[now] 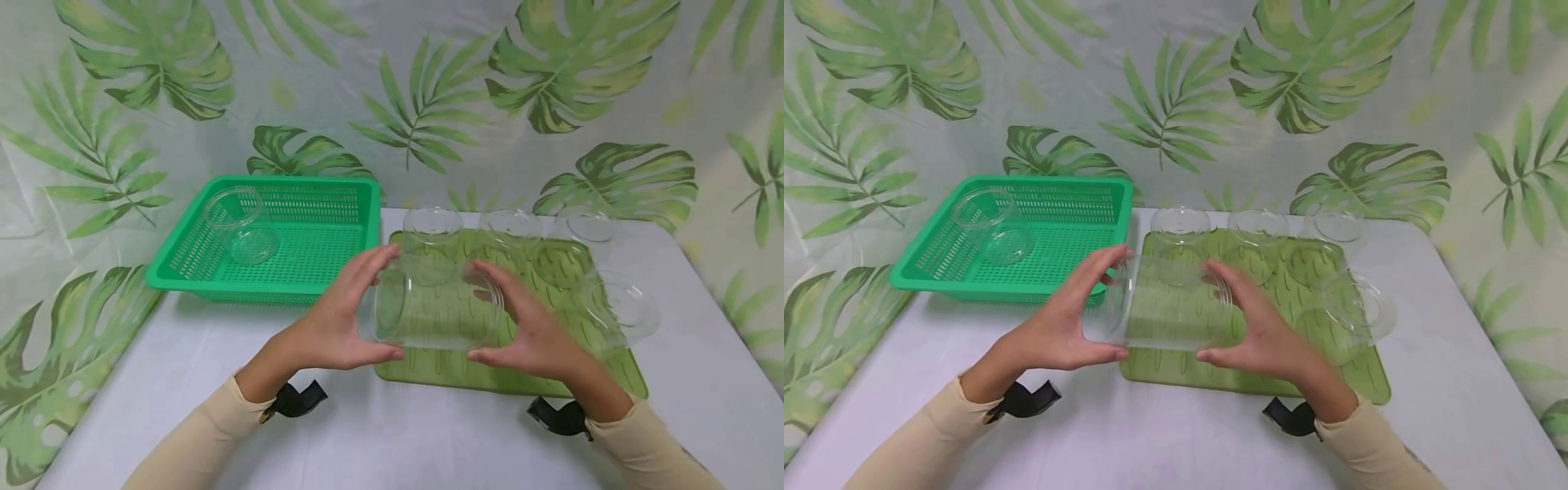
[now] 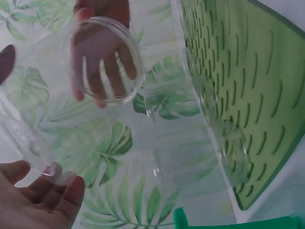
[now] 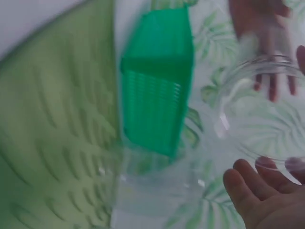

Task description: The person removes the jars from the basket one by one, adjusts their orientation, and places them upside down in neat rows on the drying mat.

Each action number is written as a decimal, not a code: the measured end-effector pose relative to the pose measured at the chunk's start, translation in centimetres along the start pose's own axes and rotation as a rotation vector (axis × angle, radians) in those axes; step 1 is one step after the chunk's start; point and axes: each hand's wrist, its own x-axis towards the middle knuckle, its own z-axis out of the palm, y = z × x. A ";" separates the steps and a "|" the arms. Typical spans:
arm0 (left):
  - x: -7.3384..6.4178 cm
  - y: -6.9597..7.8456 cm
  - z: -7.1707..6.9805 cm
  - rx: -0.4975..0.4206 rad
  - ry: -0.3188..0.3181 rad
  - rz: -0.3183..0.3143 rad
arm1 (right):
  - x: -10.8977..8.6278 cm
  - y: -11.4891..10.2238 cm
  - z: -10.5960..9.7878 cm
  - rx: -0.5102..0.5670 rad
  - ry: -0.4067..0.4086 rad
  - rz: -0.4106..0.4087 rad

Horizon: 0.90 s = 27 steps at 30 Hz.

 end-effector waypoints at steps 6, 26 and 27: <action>1.6 1.4 -0.4 0.053 0.073 0.090 | -0.3 0.7 2.3 -0.059 0.015 0.126; 2.7 2.1 -0.3 0.041 0.040 0.110 | 0.1 0.7 3.0 -0.058 -0.024 0.127; 2.6 2.1 -0.3 0.041 0.031 0.109 | -0.1 0.5 2.8 -0.079 -0.046 0.143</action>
